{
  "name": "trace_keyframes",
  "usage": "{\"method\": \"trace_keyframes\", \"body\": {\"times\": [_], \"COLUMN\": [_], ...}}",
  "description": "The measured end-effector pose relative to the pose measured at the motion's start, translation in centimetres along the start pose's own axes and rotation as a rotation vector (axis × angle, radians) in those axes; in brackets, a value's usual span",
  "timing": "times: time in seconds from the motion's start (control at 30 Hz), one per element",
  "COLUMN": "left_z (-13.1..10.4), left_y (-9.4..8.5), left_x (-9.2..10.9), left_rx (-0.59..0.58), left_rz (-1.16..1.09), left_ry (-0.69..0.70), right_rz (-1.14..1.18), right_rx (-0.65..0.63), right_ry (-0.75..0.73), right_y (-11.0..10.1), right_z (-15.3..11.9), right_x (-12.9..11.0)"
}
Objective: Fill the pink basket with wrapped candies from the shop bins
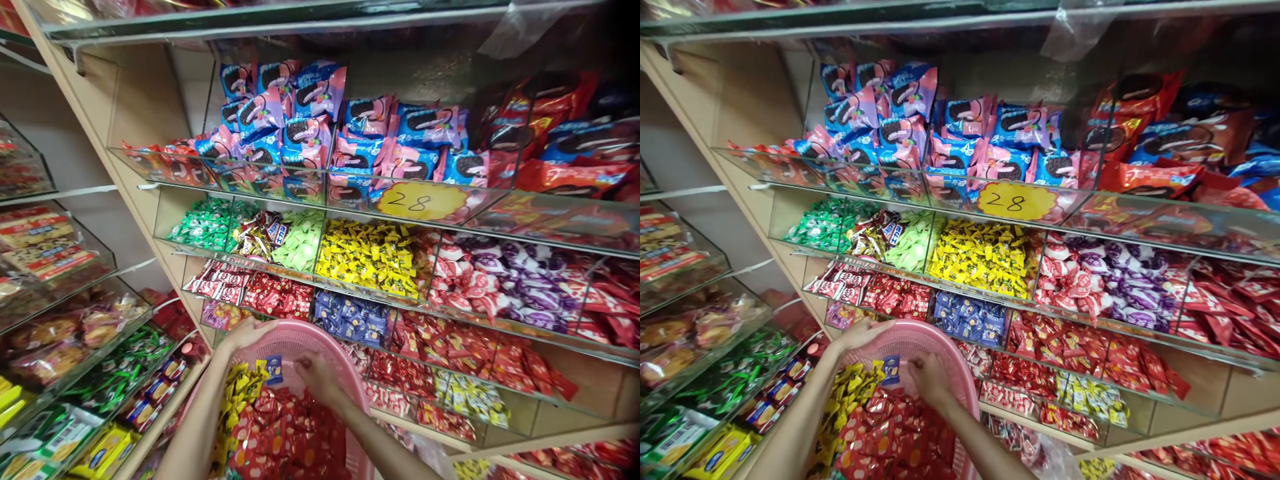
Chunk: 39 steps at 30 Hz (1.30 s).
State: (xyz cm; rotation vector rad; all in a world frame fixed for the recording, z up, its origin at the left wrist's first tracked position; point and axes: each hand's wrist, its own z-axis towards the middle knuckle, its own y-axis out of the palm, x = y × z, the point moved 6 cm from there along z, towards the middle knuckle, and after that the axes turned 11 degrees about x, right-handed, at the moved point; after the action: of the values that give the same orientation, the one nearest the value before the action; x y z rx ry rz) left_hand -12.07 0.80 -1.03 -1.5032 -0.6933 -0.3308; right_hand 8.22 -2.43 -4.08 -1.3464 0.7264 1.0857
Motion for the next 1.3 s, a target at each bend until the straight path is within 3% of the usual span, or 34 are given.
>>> {"method": "trace_keyframes", "body": {"times": [0.1, 0.2, 0.3, 0.47, 0.87, 1.03, 1.2, 1.3], "left_z": [0.2, 0.5, 0.7, 0.9, 1.5, 1.5, 0.9, 0.6], "left_y": [0.0, 0.1, 0.1, 0.2, 1.5, 1.5, 1.0, 0.6], "left_x": [-0.1, -0.1, -0.2, 0.1, -0.2, -0.3, 0.7, 1.1], "left_rx": [-0.01, -0.015, -0.015, -0.025, -0.069, -0.052, -0.058, -0.057], "left_rz": [0.006, 0.009, -0.008, -0.006, -0.022, -0.021, -0.011, 0.001], "left_ry": [0.0, -0.002, 0.008, 0.041, 0.073, 0.066, 0.069, 0.051], "right_rz": [0.077, -0.047, -0.261, -0.449, -0.598, -0.37, -0.02, 0.022], "right_rx": [0.132, 0.457, 0.615, 0.642, 0.634, 0.666, 0.55, 0.488], "right_ry": [-0.086, -0.047, -0.082, -0.173, -0.133, -0.251, -0.088, -0.103], "right_y": [-5.9, -12.5, -15.8, -15.3, -14.2, -14.8, -13.9, -13.1], "right_z": [0.6, 1.2, 1.4, 1.8, 2.9, 2.1, 1.3, 0.7], "right_x": [-1.5, 0.1, 2.2, 3.4, 2.9, 1.3, -0.5, -2.4]}}
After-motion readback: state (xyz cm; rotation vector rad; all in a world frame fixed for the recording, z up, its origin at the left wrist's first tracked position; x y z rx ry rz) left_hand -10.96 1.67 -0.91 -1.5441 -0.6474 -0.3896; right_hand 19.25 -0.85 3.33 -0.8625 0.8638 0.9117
